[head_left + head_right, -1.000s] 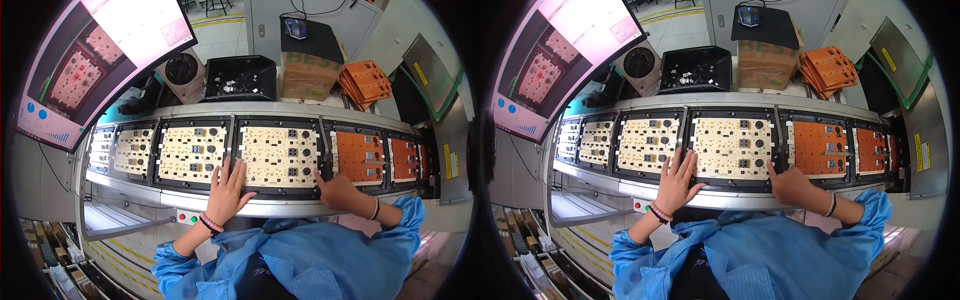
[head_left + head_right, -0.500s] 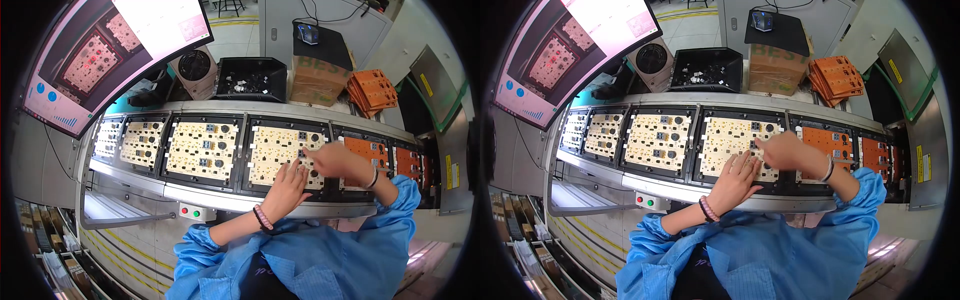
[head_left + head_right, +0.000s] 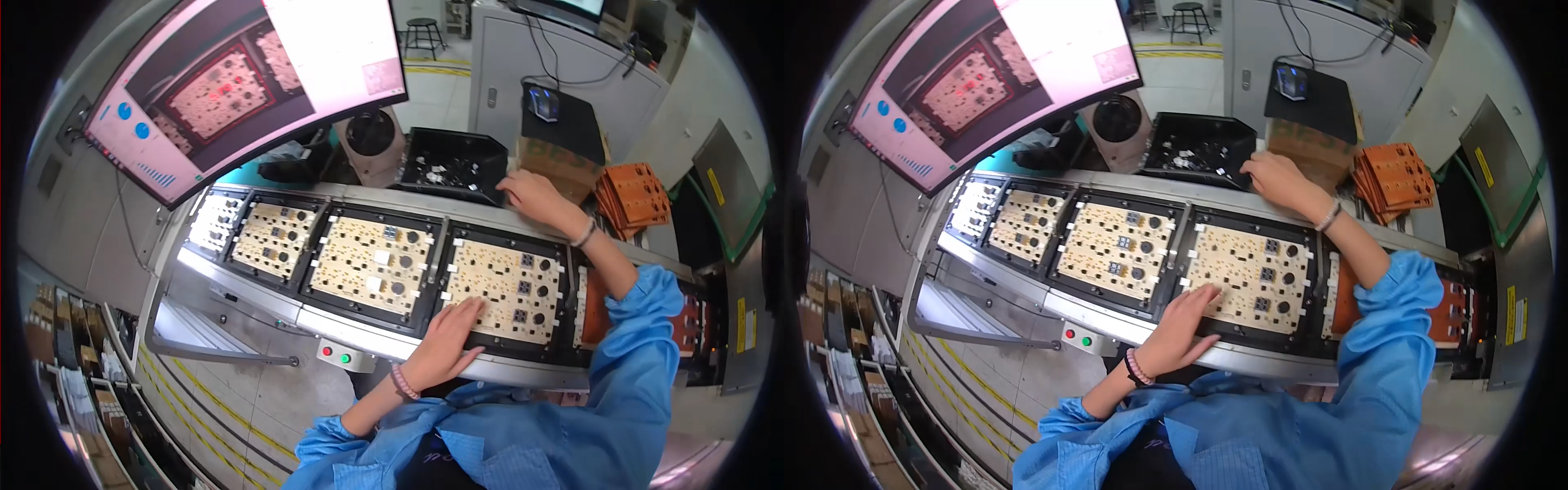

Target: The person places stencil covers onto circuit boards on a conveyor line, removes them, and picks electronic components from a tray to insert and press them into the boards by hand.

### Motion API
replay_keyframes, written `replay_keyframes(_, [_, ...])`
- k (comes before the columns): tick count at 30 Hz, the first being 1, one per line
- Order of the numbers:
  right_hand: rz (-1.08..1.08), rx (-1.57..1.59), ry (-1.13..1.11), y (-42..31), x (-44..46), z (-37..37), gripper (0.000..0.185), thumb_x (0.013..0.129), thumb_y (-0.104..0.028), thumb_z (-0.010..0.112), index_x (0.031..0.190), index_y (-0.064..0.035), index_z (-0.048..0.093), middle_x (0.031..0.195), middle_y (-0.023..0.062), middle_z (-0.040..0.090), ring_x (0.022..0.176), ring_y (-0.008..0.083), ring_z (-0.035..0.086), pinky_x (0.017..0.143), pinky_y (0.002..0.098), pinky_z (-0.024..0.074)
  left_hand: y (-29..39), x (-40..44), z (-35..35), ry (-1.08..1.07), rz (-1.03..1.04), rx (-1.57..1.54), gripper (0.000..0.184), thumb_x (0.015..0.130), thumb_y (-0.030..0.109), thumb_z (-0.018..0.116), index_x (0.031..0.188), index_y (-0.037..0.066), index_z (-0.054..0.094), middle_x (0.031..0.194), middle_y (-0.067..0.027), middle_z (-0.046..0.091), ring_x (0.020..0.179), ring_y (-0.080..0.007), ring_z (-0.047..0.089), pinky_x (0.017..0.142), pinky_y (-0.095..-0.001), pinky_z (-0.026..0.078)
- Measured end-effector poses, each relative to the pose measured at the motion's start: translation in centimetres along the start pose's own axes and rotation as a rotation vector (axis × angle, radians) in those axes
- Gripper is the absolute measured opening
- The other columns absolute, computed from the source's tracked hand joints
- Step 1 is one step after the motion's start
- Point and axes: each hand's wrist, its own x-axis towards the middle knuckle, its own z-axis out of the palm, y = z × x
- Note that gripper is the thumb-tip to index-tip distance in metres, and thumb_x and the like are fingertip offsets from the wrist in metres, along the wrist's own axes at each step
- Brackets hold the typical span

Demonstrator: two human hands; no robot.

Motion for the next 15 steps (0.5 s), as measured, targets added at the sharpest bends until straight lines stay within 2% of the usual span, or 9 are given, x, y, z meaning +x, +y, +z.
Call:
replay_keyframes(2, [-0.018,-0.129,-0.017,1.4,4.6,2.2,0.023,0.089,-0.009,0.062,0.110,-0.0046,0.070,0.114,0.0138,0.067,0.112,0.0315,0.060,0.089,0.0422,0.0504,-2.0,-1.2,-0.4,0.051,-0.089,-0.055,0.069,0.090,0.012,0.066,0.151,0.001,0.036,0.133,-0.0192,0.057,0.125,-0.0367,0.052,0.107,-0.0446,0.039])
replay_keyframes(3, [0.014,-0.139,-0.074,1.1,6.2,2.8,0.024,0.087,-0.010,0.067,0.111,-0.0065,0.070,0.115,0.0131,0.065,0.115,0.0323,0.057,0.091,0.0406,0.0499,-2.3,-1.3,-0.4,0.189,-0.067,-0.043,0.055,0.089,0.005,0.063,0.142,0.001,0.049,0.111,-0.0158,0.064,0.103,-0.0337,0.058,0.095,-0.0425,0.044])
replay_keyframes(6, [-0.080,-0.205,-0.103,5.0,9.6,9.0,0.022,0.085,-0.012,0.071,0.106,-0.0068,0.069,0.109,0.0140,0.067,0.110,0.0334,0.061,0.088,0.0430,0.0514,-2.4,-2.2,-0.6,0.248,-0.096,-0.089,0.048,0.090,0.005,0.061,0.137,0.002,0.052,0.112,-0.0150,0.064,0.102,-0.0343,0.058,0.092,-0.0426,0.045])
replay_keyframes(7, [-0.042,-0.158,-0.093,4.6,10.4,9.0,0.021,0.084,-0.014,0.073,0.103,-0.0069,0.068,0.106,0.0143,0.068,0.106,0.0343,0.063,0.086,0.0443,0.0523,-2.4,-2.0,-0.6,0.320,-0.048,-0.069,0.039,0.089,0.004,0.061,0.128,0.001,0.060,0.102,-0.0147,0.064,0.093,-0.0332,0.058,0.084,-0.0407,0.046])
replay_keyframes(9, [-0.035,-0.090,0.008,4.4,11.2,9.5,0.022,0.077,-0.014,0.079,0.094,-0.0054,0.068,0.094,0.0149,0.070,0.093,0.0352,0.069,0.078,0.0457,0.0570,-2.6,-2.2,-0.4,0.308,-0.029,-0.061,0.038,0.089,0.003,0.060,0.127,0.003,0.061,0.100,-0.0133,0.064,0.093,-0.0327,0.058,0.084,-0.0408,0.046])
replay_keyframes(12, [-0.012,-0.035,0.034,4.0,11.1,9.2,0.021,0.077,-0.012,0.079,0.092,-0.0047,0.066,0.092,0.0162,0.070,0.092,0.0361,0.069,0.077,0.0459,0.0561,-2.9,-2.4,-0.4,0.263,-0.028,-0.057,0.036,0.089,0.003,0.059,0.125,0.005,0.062,0.099,-0.0115,0.064,0.091,-0.0308,0.059,0.084,-0.0404,0.046])
replay_keyframes(15, [0.070,0.058,0.041,3.3,10.5,8.5,0.014,0.084,-0.012,0.074,0.096,-0.0068,0.069,0.095,0.0165,0.071,0.093,0.0368,0.069,0.079,0.0455,0.0560,-3.3,-2.8,-0.3,0.238,-0.009,-0.053,0.036,0.089,0.002,0.058,0.125,0.007,0.063,0.098,-0.0101,0.064,0.090,-0.0291,0.060,0.084,-0.0397,0.045])
